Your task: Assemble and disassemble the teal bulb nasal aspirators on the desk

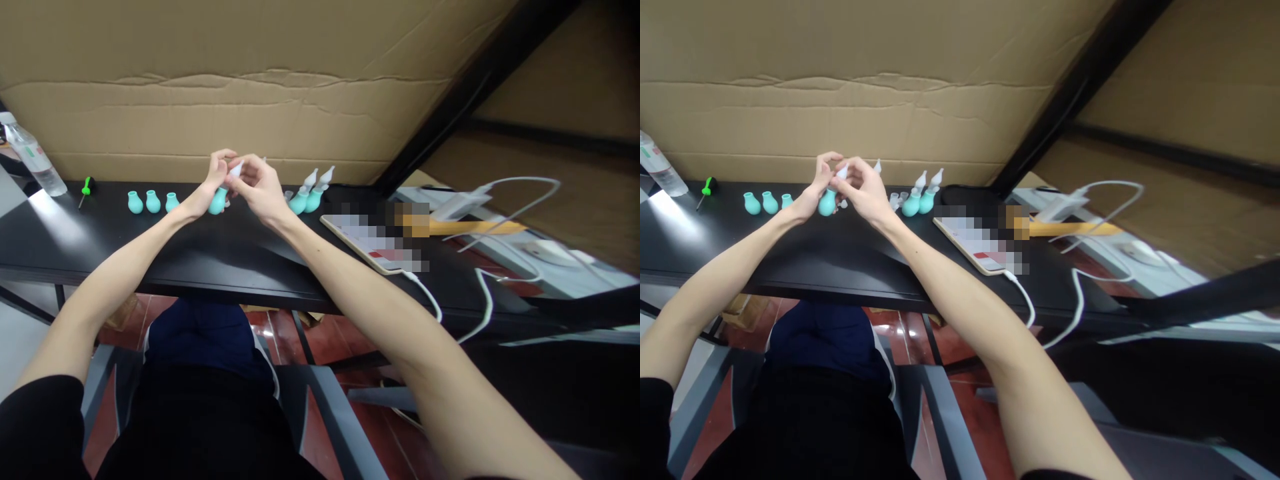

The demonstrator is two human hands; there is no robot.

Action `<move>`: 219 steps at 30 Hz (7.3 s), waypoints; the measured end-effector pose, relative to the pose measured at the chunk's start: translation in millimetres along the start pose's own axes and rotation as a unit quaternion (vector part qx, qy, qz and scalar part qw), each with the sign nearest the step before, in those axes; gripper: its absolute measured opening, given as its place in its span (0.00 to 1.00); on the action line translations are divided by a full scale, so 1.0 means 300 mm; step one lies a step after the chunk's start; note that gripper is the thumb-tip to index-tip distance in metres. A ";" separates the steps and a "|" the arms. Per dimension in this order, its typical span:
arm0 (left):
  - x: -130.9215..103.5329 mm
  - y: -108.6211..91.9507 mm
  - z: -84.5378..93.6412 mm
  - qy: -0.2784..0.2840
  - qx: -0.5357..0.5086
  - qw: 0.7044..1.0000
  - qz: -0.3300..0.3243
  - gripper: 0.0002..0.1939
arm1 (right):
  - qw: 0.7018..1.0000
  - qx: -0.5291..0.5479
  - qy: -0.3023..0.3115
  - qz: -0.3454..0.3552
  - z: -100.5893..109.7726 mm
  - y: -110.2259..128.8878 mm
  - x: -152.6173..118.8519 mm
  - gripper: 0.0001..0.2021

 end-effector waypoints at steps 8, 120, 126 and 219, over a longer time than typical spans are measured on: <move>0.014 0.011 0.003 0.076 0.021 0.997 0.009 0.28 | 0.995 0.017 -0.083 0.049 0.100 -0.018 0.049 0.43; -0.008 -0.090 0.162 0.255 0.294 0.920 -0.053 0.22 | 0.902 -0.394 0.019 0.176 0.025 -0.039 0.019 0.10; -0.008 -0.098 0.173 0.217 0.277 0.935 -0.047 0.18 | 0.907 -0.405 0.036 0.105 0.056 -0.067 0.033 0.05; 0.074 -0.069 0.176 0.043 0.159 0.974 -0.156 0.17 | 0.970 0.131 -0.004 -0.206 -0.056 -0.057 -0.094 0.19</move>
Point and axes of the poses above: each hand's wrist, its own x-axis towards the middle knuckle, its own z-axis out of the back of the hand, y = z × x, the point moved 9 cm from there along x, towards the middle knuckle, and after that the axes turned 12 degrees about -y, right-handed, at the moved point
